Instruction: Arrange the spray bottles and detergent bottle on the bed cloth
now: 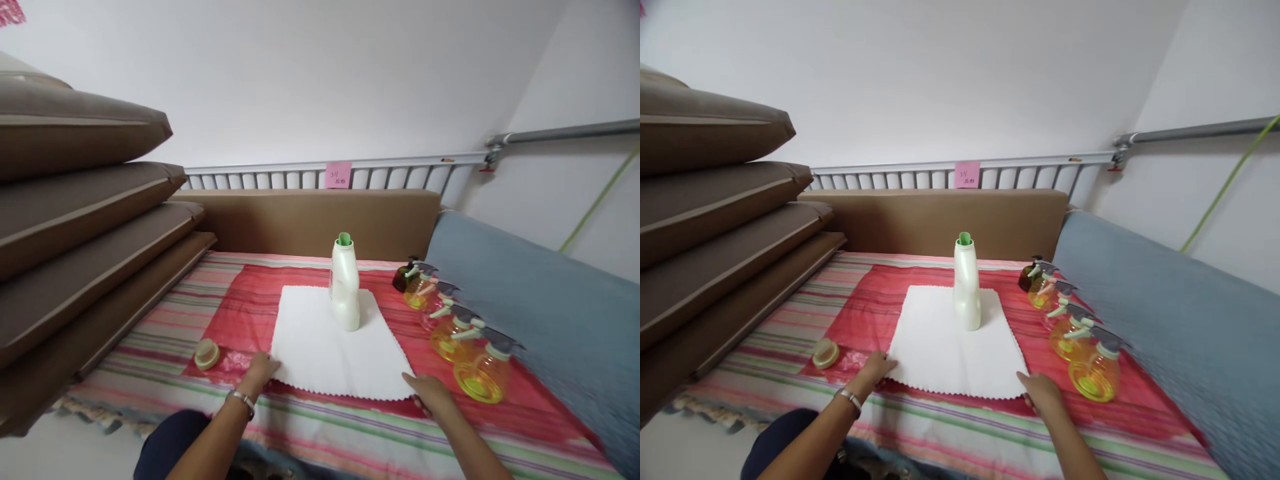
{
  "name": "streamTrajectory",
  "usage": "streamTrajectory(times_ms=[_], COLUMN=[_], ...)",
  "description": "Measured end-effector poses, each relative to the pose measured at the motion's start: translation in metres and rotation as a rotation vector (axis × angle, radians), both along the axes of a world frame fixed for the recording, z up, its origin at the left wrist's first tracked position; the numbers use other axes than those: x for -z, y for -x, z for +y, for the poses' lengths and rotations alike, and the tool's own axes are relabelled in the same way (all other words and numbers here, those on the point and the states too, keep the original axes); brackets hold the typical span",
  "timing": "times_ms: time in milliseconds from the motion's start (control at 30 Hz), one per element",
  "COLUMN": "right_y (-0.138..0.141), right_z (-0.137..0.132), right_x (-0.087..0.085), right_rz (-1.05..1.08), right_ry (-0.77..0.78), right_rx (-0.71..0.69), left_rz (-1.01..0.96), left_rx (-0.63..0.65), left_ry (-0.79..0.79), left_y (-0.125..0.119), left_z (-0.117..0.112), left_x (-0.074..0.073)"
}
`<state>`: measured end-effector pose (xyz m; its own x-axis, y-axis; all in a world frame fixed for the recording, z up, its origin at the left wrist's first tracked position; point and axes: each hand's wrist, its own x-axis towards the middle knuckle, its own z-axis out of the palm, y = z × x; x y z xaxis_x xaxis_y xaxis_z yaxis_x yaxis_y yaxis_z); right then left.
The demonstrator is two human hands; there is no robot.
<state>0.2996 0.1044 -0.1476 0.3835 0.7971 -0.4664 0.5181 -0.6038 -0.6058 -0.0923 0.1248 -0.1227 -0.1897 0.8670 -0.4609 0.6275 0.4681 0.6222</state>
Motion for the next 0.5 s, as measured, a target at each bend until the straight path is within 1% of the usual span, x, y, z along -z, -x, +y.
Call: streamTrajectory(times_ms=[100, 167, 333, 500], right_y=[-0.001, -0.001, 0.003, 0.010], right_z=[-0.001, -0.002, -0.005, -0.012], right_x=[0.000, 0.000, 0.001, 0.000], right_rz=[0.036, 0.055, 0.074, 0.028], right_ry=[-0.005, -0.009, -0.048, -0.134], right_rx=[0.023, 0.037, 0.062, 0.023], left_rz=[0.004, -0.002, -0.017, -0.053], left_rx=[-0.029, -0.042, -0.063, -0.103], left_ry=[0.079, 0.090, 0.074, 0.020], left_y=[-0.001, -0.001, 0.003, 0.004], left_z=[-0.002, -0.004, -0.003, -0.002], left_x=[-0.002, -0.004, -0.005, 0.003])
